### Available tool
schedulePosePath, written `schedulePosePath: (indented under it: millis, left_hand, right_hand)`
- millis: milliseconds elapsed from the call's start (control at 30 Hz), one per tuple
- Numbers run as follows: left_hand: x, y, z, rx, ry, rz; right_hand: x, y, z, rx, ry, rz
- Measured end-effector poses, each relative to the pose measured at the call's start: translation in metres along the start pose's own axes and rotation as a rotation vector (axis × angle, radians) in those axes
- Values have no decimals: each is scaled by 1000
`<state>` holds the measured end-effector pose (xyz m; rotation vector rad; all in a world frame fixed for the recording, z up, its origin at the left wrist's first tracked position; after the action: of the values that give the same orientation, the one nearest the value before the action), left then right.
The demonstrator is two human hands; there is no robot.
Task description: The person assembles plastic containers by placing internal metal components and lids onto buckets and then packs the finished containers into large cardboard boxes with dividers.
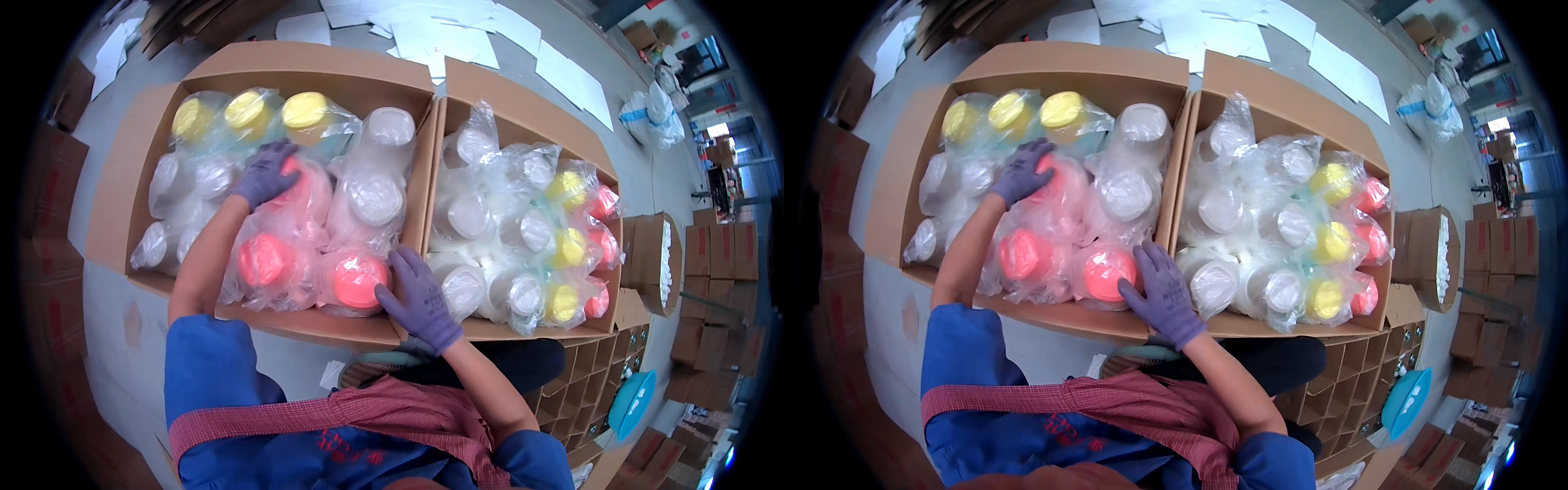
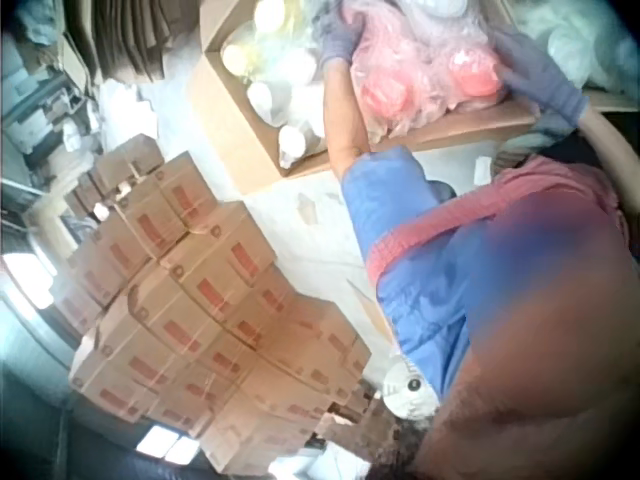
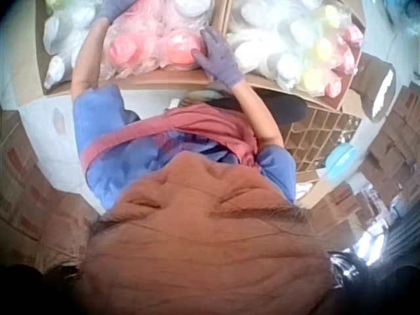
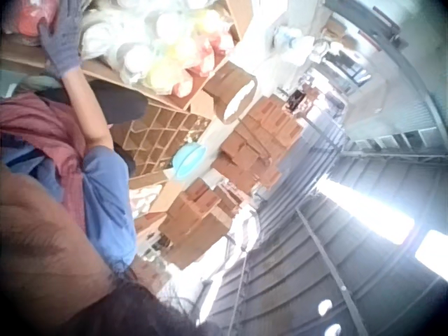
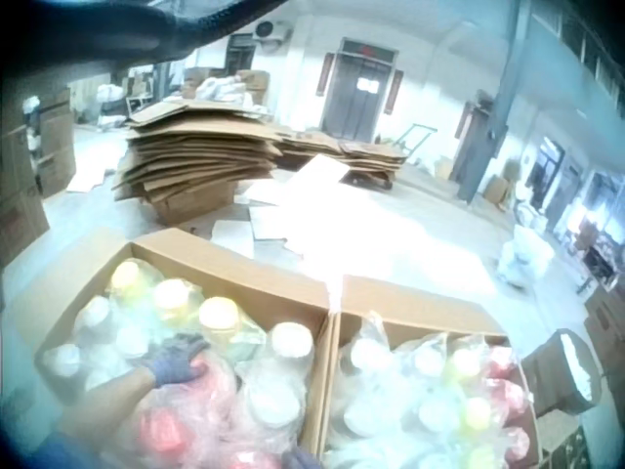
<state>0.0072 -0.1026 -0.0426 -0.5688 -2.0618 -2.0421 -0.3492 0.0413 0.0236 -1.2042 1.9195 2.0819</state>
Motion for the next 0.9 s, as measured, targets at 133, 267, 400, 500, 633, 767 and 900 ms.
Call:
schedulePosePath:
  millis: [133,267,400,500,633,767,900]
  left_hand:
    - [18,-1,3,14,-63,-169]
    - [114,35,-35,116,-12,1120]
    - [154,-94,-15,209,-649,-22]
    - [188,-51,-13,70,-595,-191]
    - [140,-149,-30,-44,-676,-642]
    - [178,-178,13,-418,-986,-650]
    - [192,-215,-1,-526,-807,-574]
  right_hand:
    - [7,-5,35,15,15,150]
    - [22,-15,47,35,35,224]
    - [25,-17,44,47,67,201]
    - [26,-16,48,59,55,170]
    - [23,-25,49,98,124,192]
    - [16,-15,69,57,103,233]
    - [22,0,113,37,88,282]
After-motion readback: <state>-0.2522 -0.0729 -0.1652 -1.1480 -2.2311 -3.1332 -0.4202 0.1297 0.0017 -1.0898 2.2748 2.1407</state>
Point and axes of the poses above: each hand's wrist, its own z-axis away from the middle knuckle, its own y-axis out of the back of the hand, x = y × z, the point moved 2 cm from there along -z, towards the middle knuckle, and after that the axes turned 5 degrees about z, right-handed, at the moved point
